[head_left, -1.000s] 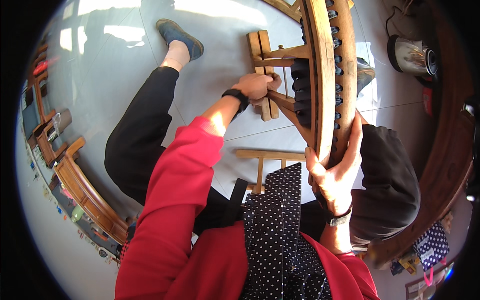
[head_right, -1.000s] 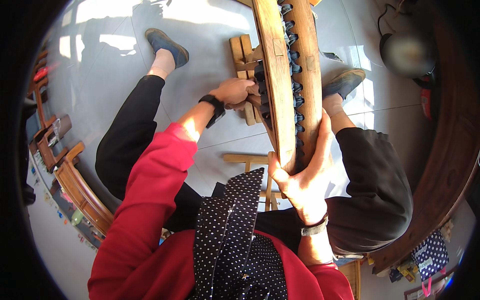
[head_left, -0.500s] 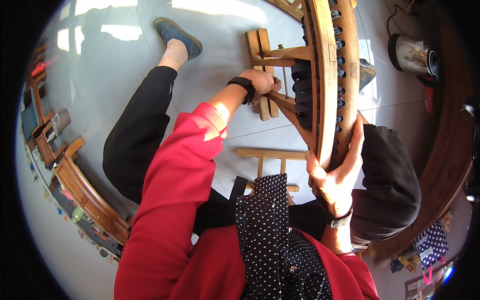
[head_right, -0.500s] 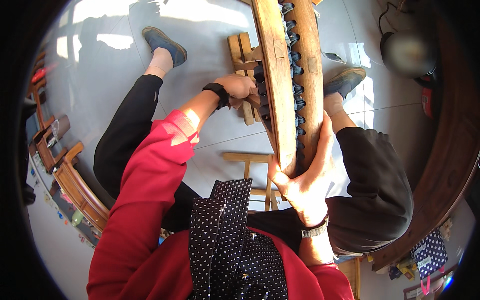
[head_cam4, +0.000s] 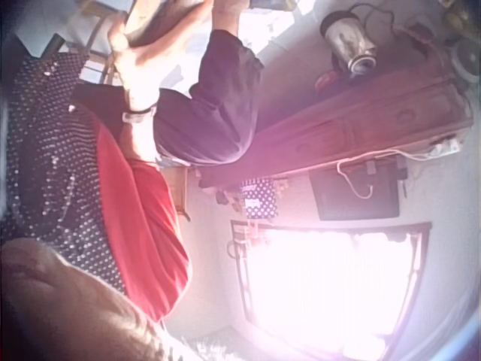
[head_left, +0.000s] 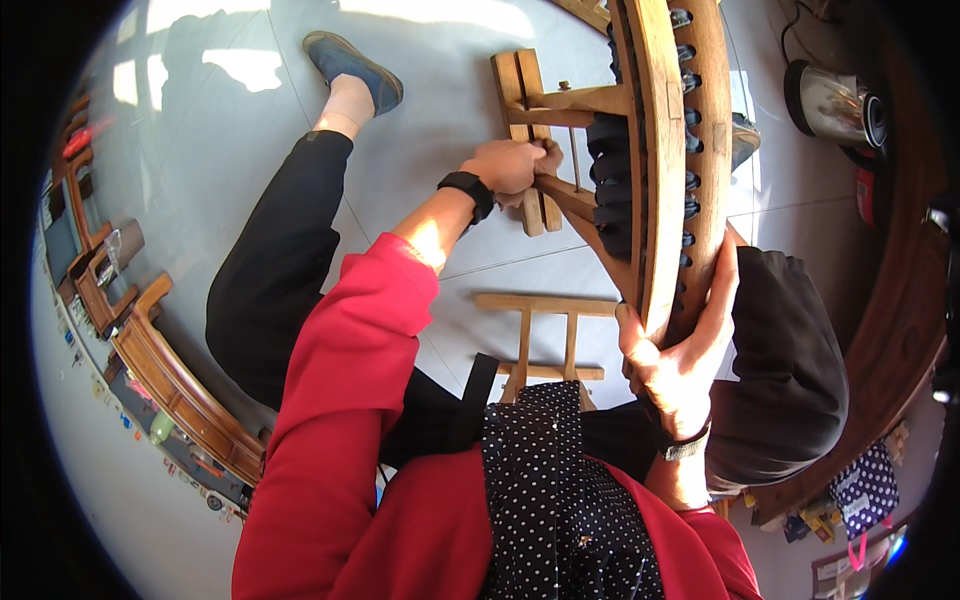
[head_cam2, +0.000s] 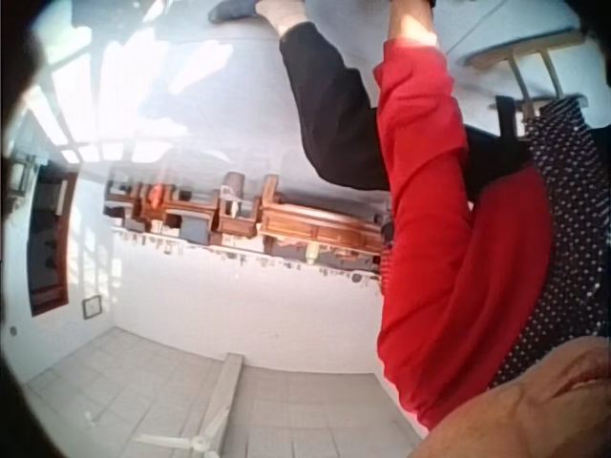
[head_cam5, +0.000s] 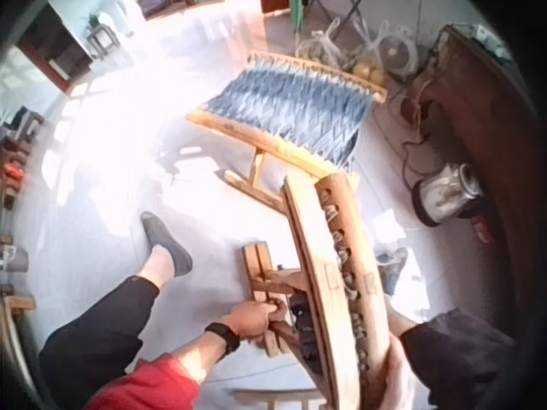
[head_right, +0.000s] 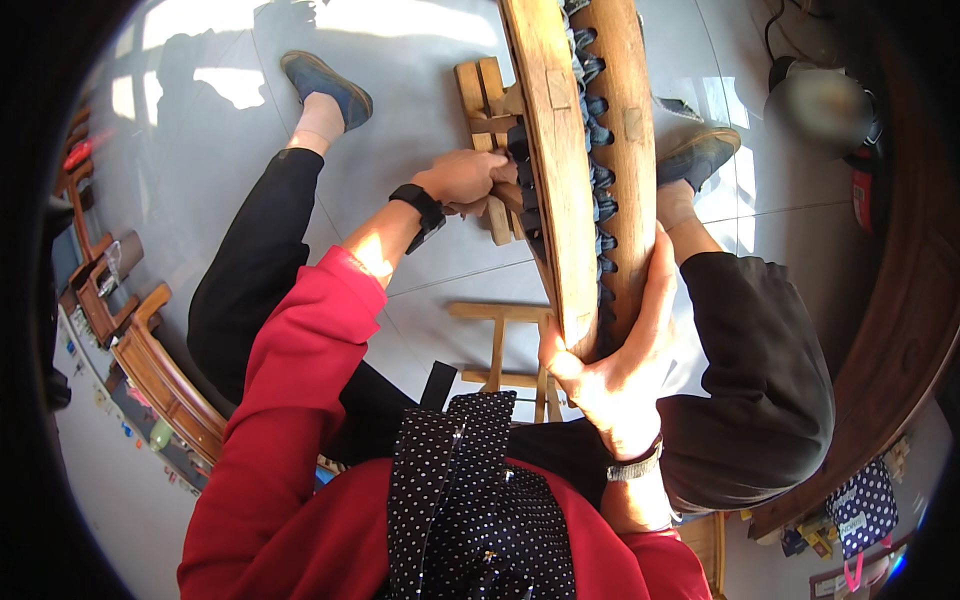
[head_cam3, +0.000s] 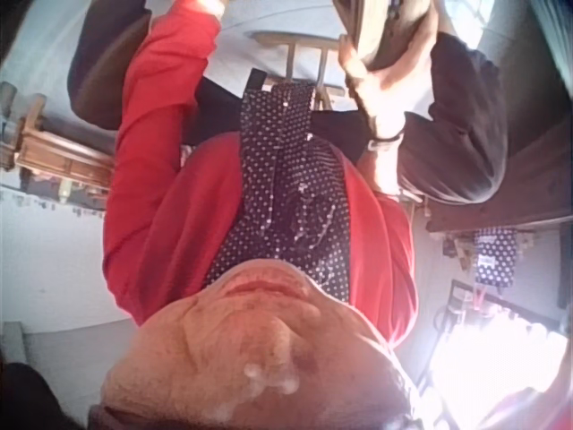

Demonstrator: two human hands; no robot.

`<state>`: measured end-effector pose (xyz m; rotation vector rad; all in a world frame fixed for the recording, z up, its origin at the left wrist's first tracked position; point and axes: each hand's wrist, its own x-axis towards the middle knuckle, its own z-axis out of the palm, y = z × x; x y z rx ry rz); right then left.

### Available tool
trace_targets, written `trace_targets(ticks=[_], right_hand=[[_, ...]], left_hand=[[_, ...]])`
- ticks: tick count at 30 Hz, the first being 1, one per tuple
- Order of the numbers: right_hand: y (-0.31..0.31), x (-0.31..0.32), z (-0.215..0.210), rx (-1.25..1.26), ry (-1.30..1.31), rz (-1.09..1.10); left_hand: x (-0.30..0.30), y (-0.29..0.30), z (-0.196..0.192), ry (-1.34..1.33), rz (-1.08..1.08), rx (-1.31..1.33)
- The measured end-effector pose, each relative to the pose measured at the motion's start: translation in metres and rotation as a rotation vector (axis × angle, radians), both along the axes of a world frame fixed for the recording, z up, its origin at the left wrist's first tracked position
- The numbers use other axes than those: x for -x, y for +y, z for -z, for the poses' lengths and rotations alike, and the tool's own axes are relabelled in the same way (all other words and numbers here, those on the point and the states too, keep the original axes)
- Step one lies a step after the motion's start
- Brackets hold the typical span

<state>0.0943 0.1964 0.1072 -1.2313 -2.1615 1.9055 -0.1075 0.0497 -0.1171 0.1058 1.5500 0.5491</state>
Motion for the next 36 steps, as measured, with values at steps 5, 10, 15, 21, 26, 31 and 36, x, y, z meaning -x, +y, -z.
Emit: trace_targets(ticks=[5,10,15,21,26,31,36], right_hand=[[0.001,0.004,-0.003,-0.012,-0.011,-0.02],[-0.001,0.004,-0.001,0.022,0.019,0.028],[0.0,0.0,0.0,-0.021,-0.004,0.001],[-0.001,0.0,-0.001,-0.06,-0.042,-0.028],[-0.001,0.003,-0.005,0.002,-0.053,-0.01],[0.0,0.004,-0.006,-0.061,-0.043,-0.033],[0.001,0.001,0.002,-0.081,0.04,-0.03]], left_hand=[[0.01,0.026,-0.015,0.211,0.53,-0.042],[0.003,-0.002,-0.004,0.008,-0.008,-0.08],[-0.01,-0.026,0.019,0.467,0.09,-0.247],[-0.002,-0.014,0.009,0.261,0.123,-0.106],[0.008,0.008,-0.015,-0.121,0.01,0.018],[0.007,0.014,-0.015,0.343,0.549,-0.186],[-0.008,-0.009,0.0,0.689,0.237,-0.25]])
